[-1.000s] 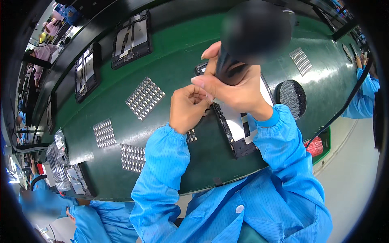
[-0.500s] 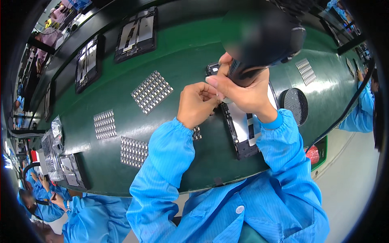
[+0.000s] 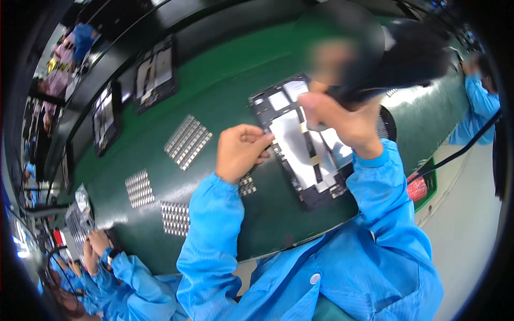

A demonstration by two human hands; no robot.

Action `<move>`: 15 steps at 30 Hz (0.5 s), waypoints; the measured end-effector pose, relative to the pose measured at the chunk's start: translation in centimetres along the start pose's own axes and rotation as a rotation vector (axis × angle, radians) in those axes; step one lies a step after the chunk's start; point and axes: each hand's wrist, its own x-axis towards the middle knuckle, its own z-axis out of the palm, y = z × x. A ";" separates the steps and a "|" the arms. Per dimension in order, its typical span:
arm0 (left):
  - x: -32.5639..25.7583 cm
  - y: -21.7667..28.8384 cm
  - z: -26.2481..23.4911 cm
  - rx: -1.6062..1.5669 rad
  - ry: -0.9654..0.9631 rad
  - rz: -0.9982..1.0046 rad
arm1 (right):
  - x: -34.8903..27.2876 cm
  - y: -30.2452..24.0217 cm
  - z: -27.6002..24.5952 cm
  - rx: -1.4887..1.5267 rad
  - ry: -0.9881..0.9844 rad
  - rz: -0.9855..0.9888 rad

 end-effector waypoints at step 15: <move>-0.5 0.1 1.5 0.061 0.085 0.063 | -4.7 3.2 -13.3 -0.060 0.455 0.013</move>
